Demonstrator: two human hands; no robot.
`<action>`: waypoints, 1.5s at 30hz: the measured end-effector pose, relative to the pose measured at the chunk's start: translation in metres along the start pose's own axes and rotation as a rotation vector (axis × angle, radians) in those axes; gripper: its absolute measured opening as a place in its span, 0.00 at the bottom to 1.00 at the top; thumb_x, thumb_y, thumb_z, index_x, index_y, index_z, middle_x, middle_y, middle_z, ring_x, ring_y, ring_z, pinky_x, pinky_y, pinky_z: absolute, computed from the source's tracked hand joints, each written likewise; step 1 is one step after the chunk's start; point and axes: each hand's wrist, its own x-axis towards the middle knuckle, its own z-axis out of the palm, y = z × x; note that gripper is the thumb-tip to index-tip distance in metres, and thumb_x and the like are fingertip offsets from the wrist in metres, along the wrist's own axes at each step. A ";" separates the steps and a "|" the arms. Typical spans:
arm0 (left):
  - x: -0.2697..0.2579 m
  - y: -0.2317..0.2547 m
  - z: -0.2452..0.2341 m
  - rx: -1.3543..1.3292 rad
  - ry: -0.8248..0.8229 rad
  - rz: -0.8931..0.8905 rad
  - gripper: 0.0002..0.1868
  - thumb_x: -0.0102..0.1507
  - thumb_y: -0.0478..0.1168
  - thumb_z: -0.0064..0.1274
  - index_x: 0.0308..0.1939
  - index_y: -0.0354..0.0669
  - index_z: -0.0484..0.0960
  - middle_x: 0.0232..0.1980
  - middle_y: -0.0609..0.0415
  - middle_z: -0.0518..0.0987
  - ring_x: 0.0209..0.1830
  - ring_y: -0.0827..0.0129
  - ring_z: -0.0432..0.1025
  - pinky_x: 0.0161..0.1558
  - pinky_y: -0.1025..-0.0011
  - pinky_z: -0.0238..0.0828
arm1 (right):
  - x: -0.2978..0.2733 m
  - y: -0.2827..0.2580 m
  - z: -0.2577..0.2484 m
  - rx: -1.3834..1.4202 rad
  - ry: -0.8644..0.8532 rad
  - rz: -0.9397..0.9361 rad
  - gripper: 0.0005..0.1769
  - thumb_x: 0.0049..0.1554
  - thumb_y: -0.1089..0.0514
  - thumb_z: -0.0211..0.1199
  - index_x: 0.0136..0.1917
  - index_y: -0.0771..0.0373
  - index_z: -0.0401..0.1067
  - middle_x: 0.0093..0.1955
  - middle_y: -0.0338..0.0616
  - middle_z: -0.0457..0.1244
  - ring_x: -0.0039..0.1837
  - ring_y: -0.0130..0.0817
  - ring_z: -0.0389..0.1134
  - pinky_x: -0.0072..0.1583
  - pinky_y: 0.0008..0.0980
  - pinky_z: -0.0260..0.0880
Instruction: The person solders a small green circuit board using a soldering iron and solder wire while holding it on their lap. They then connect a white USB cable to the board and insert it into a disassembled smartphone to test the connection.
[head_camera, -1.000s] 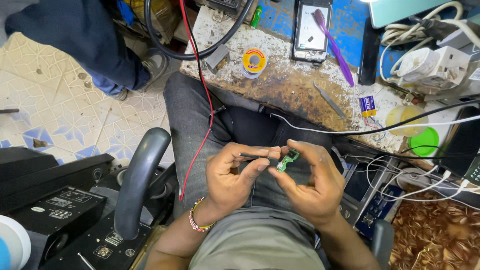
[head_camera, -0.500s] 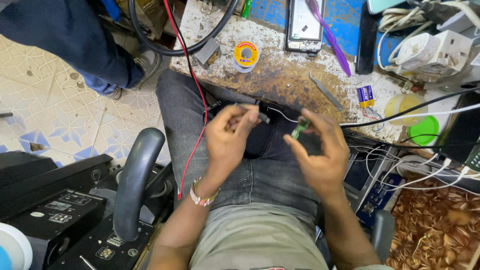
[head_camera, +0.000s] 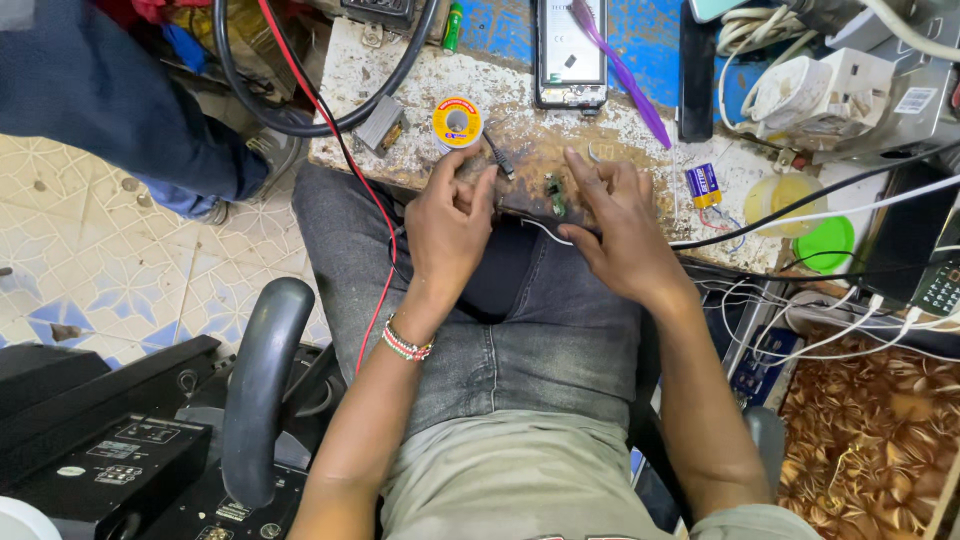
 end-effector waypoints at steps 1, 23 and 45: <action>-0.004 -0.002 -0.003 0.093 0.009 0.088 0.13 0.69 0.41 0.55 0.57 0.44 0.81 0.23 0.48 0.80 0.27 0.52 0.80 0.29 0.58 0.76 | -0.003 -0.004 -0.004 0.043 0.014 0.021 0.45 0.58 0.61 0.69 0.84 0.56 0.53 0.59 0.55 0.55 0.61 0.57 0.53 0.66 0.54 0.51; -0.087 -0.081 0.010 -0.625 -0.655 -0.913 0.28 0.73 0.57 0.37 0.57 0.36 0.81 0.44 0.47 0.86 0.35 0.72 0.82 0.36 0.78 0.83 | -0.089 -0.017 0.035 0.517 -0.254 0.134 0.13 0.60 0.61 0.62 0.57 0.58 0.79 0.45 0.49 0.74 0.55 0.54 0.73 0.58 0.48 0.72; 0.011 -0.012 0.014 0.261 -0.466 0.496 0.17 0.68 0.38 0.51 0.61 0.53 0.79 0.44 0.49 0.75 0.47 0.45 0.75 0.45 0.55 0.75 | -0.033 -0.025 0.059 0.284 0.437 0.343 0.16 0.61 0.55 0.72 0.62 0.53 0.76 0.22 0.36 0.50 0.28 0.34 0.59 0.35 0.35 0.60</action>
